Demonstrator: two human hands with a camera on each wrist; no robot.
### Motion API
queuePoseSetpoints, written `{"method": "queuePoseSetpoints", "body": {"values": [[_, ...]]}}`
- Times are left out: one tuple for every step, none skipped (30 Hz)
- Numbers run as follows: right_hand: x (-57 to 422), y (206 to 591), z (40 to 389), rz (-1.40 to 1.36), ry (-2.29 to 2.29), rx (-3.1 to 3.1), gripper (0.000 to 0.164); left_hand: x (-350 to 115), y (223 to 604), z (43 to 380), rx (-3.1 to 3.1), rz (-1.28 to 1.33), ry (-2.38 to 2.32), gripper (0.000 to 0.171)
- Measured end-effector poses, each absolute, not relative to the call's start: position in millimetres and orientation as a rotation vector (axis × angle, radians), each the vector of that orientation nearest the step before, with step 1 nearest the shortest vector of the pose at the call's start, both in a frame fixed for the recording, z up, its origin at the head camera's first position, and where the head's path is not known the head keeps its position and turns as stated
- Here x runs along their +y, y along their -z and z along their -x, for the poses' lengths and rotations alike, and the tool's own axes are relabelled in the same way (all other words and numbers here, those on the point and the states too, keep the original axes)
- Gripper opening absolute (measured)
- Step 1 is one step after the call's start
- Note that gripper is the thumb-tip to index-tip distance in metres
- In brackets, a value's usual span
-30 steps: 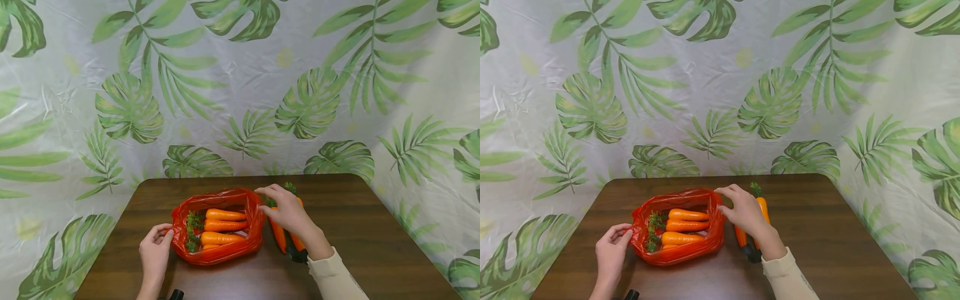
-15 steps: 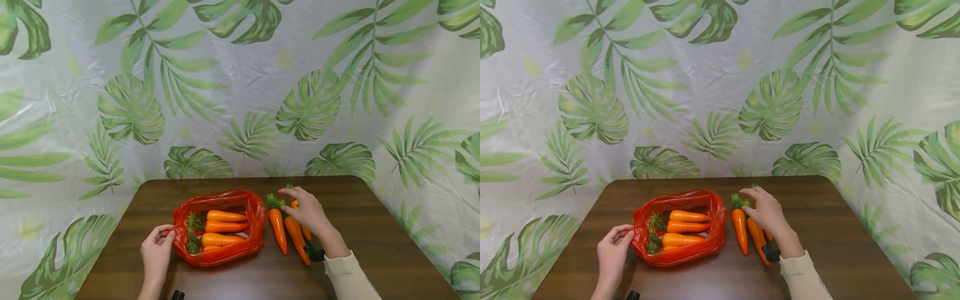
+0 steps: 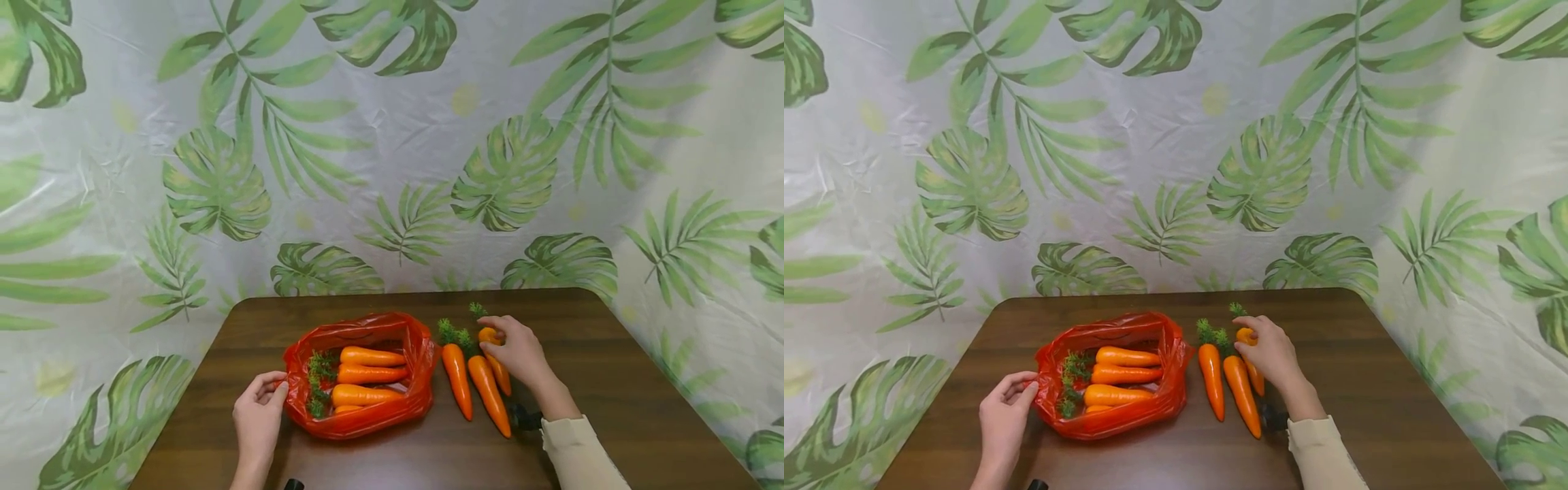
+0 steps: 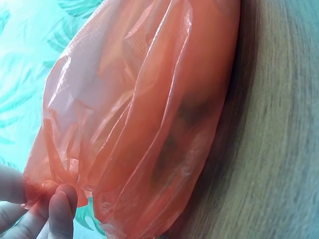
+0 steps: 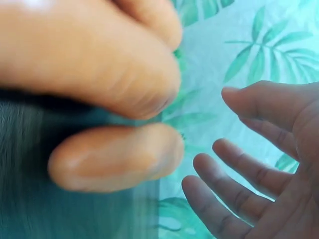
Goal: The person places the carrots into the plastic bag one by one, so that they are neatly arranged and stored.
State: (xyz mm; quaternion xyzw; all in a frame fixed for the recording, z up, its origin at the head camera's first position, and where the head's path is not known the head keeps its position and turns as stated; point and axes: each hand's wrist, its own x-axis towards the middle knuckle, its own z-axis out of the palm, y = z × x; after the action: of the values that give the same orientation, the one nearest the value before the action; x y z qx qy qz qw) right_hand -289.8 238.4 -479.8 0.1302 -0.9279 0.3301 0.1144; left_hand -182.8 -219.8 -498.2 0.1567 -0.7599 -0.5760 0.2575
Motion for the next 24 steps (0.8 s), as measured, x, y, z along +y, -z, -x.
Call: {"method": "queuePoseSetpoints", "body": {"values": [[240,481,291,-0.37,-0.951,-2.729,0.045,-220,498,183,-2.057,-0.424,1.568,0.012],[242,483,291,-0.36,-0.936,-2.739,0.045,-219,498,183,-2.054,-0.425,1.575,0.012],[243,484,293,-0.341,-0.921,-2.751,0.044,-219,498,183,-2.05,-0.425,1.58,0.012],[244,485,294,-0.325,-0.91,-2.763,0.044,-220,498,183,-2.05,-0.424,1.579,0.012],[244,486,295,-0.311,-0.898,-2.777,0.045,-220,498,183,-2.048,-0.422,1.582,0.012],[245,487,296,-0.302,-0.893,-2.788,0.045,-220,498,183,-2.047,-0.42,1.582,0.012],[246,488,297,-0.294,-0.886,-2.8,0.046,-220,498,183,-2.047,-0.419,1.58,0.012],[246,489,299,-0.282,-0.877,-2.811,0.046,-220,498,182,-2.048,-0.42,1.579,0.012],[246,491,300,-0.271,-0.865,-2.821,0.047,-221,498,182,-2.048,-0.421,1.58,0.012],[247,492,301,-0.27,-0.852,-2.827,0.048,-221,498,182,-2.047,-0.425,1.583,0.012],[248,493,302,-0.273,-0.838,-2.833,0.048,-221,498,182,-2.046,-0.428,1.589,0.012],[249,495,303,-0.279,-0.825,-2.836,0.049,-221,498,182,-2.046,-0.431,1.592,0.012],[250,496,304,-0.281,-0.811,-2.84,0.049,-221,498,181,-2.047,-0.434,1.596,0.012],[251,497,304,-0.283,-0.799,-2.841,0.05,-221,498,181,-2.046,-0.434,1.602,0.013],[251,498,305,-0.288,-0.793,-2.842,0.05,-221,498,181,-2.047,-0.433,1.602,0.013],[252,500,305,-0.293,-0.795,-2.844,0.051,-221,498,180,-2.049,-0.432,1.599,0.013],[253,501,306,-0.295,-0.801,-2.849,0.051,-221,498,180,-2.053,-0.432,1.592,0.013],[254,502,306,-0.295,-0.81,-2.855,0.052,-221,499,180,-2.054,-0.43,1.587,0.013],[254,503,306,-0.296,-0.825,-2.86,0.053,-221,499,180,-2.053,-0.427,1.584,0.013],[256,504,307,-0.289,-0.842,-2.865,0.054,-221,499,180,-2.054,-0.424,1.578,0.013],[257,504,308,-0.288,-0.862,-2.871,0.055,-221,499,180,-2.055,-0.42,1.573,0.013],[258,505,308,-0.282,-0.876,-2.874,0.056,-221,498,181,-2.054,-0.416,1.572,0.013],[260,506,309,-0.279,-0.888,-2.878,0.057,-221,498,181,-2.053,-0.412,1.572,0.013],[261,506,309,-0.274,-0.897,-2.881,0.058,-221,497,181,-2.052,-0.407,1.573,0.013]]}}
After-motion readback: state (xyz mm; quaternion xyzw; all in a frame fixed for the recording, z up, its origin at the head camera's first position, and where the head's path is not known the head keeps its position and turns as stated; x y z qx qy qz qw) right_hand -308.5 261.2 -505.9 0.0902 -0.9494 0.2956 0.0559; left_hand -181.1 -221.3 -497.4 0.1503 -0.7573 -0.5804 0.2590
